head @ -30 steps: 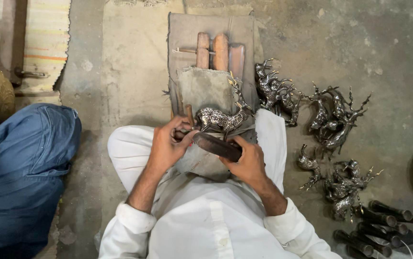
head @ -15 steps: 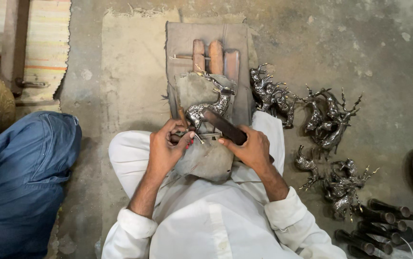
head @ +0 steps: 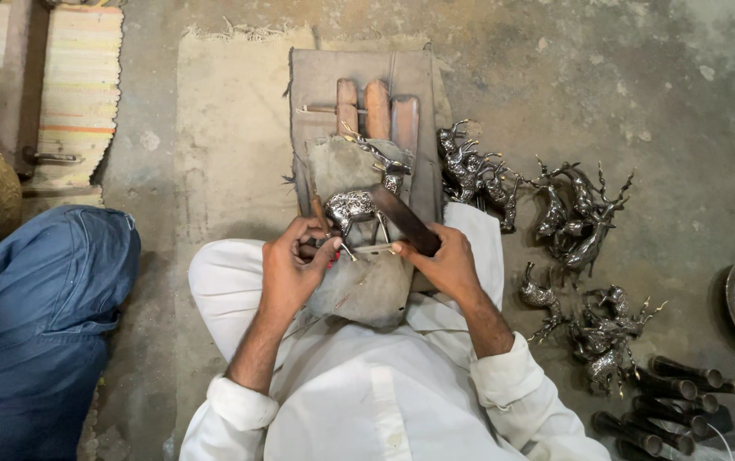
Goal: The person sits on the floor and uses a hammer and a small metal punch to emboss a pattern onto a silver-colored metal deer figurine. They repeatedly strike the punch against the figurine's body and legs while holding it steady on a padded block, occasionally repositioning the figurine to work on different areas.
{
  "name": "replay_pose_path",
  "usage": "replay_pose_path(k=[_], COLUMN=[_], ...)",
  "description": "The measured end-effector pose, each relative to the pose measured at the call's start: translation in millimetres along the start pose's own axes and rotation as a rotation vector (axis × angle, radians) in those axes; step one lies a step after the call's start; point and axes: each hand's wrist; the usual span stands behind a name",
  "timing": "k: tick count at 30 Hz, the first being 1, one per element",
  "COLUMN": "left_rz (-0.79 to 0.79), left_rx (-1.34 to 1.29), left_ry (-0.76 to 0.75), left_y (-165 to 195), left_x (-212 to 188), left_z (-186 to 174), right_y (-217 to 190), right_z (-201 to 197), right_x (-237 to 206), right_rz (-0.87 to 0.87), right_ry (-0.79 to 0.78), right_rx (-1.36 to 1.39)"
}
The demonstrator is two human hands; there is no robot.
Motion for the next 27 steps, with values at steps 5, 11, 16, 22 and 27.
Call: replay_pose_path(k=[5,11,16,22,27], left_rz=[-0.037,0.092,0.170,0.445,0.495], left_rx=[-0.249,-0.273,-0.057,0.282,0.379], left_ry=[0.011,-0.028,-0.150,-0.180,-0.188], left_y=[-9,-5,14,29,28], left_x=[5,27,52,66,64], left_z=[-6,1,26,39,40], right_y=[12,35,50,34,0], right_z=[-6,-27,-48,-77,-103], right_x=[4,5,5,7,7], right_rz=[-0.069,0.060,-0.045,-0.119,-0.210], right_ry=[-0.085,-0.199,-0.287,-0.235,0.088], right_rx=[0.180,0.427,0.476,0.283,-0.289])
Point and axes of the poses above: each hand's wrist, its own x-axis towards the middle knuckle, its own z-axis out of the palm, y = z × x, and after that the axes turned 7 degrees about -y, right-handed
